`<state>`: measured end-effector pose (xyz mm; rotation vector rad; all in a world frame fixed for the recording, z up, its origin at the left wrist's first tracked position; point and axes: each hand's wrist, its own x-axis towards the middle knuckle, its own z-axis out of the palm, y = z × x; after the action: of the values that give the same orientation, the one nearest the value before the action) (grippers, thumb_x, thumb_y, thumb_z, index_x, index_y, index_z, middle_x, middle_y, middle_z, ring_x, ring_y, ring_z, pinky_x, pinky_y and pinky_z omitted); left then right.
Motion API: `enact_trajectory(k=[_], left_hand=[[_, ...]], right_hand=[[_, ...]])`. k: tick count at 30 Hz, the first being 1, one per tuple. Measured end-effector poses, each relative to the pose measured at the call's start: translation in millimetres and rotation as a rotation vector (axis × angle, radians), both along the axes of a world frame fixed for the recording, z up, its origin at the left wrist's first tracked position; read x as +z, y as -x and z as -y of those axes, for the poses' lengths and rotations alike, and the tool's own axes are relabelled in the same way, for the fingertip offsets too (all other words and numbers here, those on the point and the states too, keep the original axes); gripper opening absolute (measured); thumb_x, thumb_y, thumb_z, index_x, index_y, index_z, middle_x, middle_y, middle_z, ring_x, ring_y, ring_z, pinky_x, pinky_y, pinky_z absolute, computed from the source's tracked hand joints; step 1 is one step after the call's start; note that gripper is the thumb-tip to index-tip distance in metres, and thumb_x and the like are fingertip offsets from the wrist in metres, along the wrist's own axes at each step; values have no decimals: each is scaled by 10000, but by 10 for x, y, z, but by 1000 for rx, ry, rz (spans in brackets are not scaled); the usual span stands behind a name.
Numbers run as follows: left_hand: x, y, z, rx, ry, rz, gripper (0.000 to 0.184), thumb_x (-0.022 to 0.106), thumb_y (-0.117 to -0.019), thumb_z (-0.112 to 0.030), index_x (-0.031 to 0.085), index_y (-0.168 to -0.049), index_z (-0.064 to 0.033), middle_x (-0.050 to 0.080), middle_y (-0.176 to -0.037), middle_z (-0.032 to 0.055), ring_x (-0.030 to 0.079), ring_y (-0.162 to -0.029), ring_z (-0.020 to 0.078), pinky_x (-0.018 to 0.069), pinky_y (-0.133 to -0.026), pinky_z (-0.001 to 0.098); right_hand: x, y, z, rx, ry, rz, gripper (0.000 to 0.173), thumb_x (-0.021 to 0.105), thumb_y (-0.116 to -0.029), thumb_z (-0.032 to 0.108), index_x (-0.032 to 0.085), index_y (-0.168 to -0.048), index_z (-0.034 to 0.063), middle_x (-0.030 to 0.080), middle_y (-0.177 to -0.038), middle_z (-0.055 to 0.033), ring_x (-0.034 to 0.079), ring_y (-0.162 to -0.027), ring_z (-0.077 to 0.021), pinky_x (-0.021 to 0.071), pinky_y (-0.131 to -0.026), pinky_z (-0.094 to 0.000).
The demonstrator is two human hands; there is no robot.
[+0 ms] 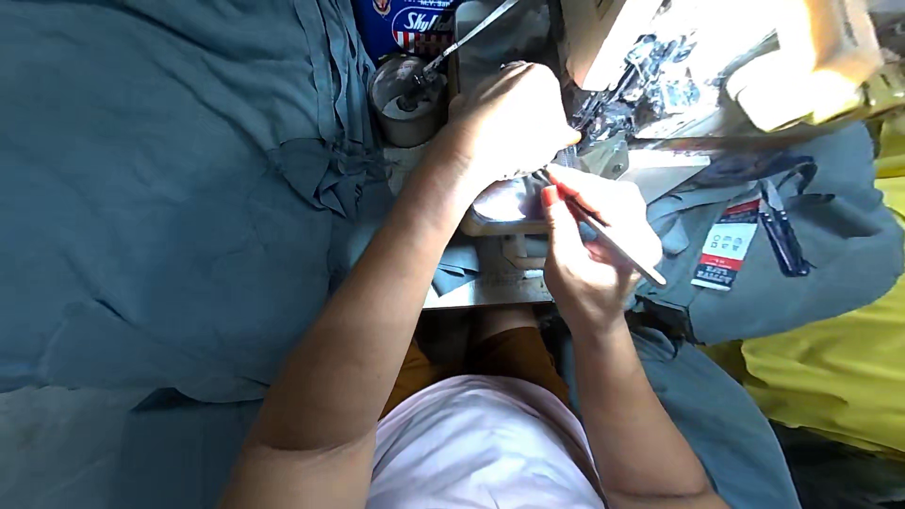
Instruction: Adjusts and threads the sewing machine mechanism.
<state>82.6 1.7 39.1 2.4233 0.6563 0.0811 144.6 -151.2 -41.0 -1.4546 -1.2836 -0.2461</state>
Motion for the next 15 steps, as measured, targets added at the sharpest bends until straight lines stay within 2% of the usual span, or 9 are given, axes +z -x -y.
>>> enact_trajectory(k=[3, 5, 7, 9, 11, 12, 13, 14, 15], left_hand=[[-24, -11, 13, 33, -15, 6, 284, 593, -1022, -300, 712, -975, -46, 638, -1100, 129, 595, -1087, 269, 431, -872, 519], [-23, 27, 3, 26, -23, 20, 301, 534, -1055, -273, 675, -1026, -8, 626, -1152, 162, 590, -1133, 290, 439, -921, 509], [1, 58, 9, 32, -18, 0, 308, 507, -1074, -260, 668, -1099, 1, 615, -1207, 170, 577, -1189, 295, 442, -977, 506], [3, 85, 4, 32, -28, 15, 296, 497, -1077, -228, 657, -1125, 16, 623, -1217, 185, 586, -1197, 300, 450, -1001, 485], [-10, 109, -4, 26, -42, 59, 280, 482, -1081, -191, 639, -1121, 38, 625, -1200, 208, 589, -1190, 304, 443, -1015, 452], [-19, 115, -3, 32, -46, 81, 274, 479, -1081, -178, 631, -1127, 45, 624, -1194, 217, 589, -1185, 308, 441, -1018, 450], [-26, 118, 6, 49, -46, 99, 273, 477, -1082, -173, 621, -1144, 51, 625, -1195, 224, 592, -1181, 313, 443, -1018, 453], [-35, 118, 21, 78, -42, 115, 268, 482, -1082, -173, 616, -1149, 49, 629, -1185, 223, 601, -1167, 313, 450, -1012, 457], [-51, 116, 39, 104, -47, 132, 254, 490, -1079, -172, 610, -1134, 45, 632, -1157, 219, 608, -1140, 313, 456, -996, 457]], right_hand=[[21, 10, 150, 154, -7, -22, 125, 688, -951, 55, 745, -1050, 3, 739, -1086, -51, 659, -1094, -80, 513, -974, -256], [69, -23, 325, 240, -13, -77, 141, 631, -1020, 172, 736, -1108, 140, 710, -1144, 72, 631, -1134, -28, 522, -974, -225], [134, -129, 484, 339, -65, -185, 205, 540, -1071, 301, 728, -1151, 278, 710, -1183, 147, 635, -1194, -53, 527, -1032, -276], [179, -315, 583, 384, -158, -326, 217, 521, -1069, 368, 726, -1046, 301, 742, -1027, 116, 709, -1069, -129, 574, -1006, -393], [191, -553, 637, 259, -159, -285, 233, 497, -1075, 404, 704, -1015, 313, 706, -879, 149, 706, -813, -51, 626, -780, -303], [183, -665, 648, 163, -113, -180, 247, 465, -1093, 372, 689, -1041, 285, 664, -854, 156, 644, -727, 10, 575, -672, -208], [168, -767, 652, 73, -45, -23, 251, 454, -1106, 276, 687, -1086, 187, 634, -875, 96, 595, -722, 20, 515, -657, -161], [166, -854, 649, 24, 42, 178, 244, 475, -1090, 153, 678, -1122, 20, 628, -936, -61, 600, -808, -59, 500, -734, -188], [175, -919, 608, 12, 113, 357, 230, 525, -1054, 94, 685, -1110, -62, 657, -995, -180, 639, -917, -163, 515, -827, -246]])
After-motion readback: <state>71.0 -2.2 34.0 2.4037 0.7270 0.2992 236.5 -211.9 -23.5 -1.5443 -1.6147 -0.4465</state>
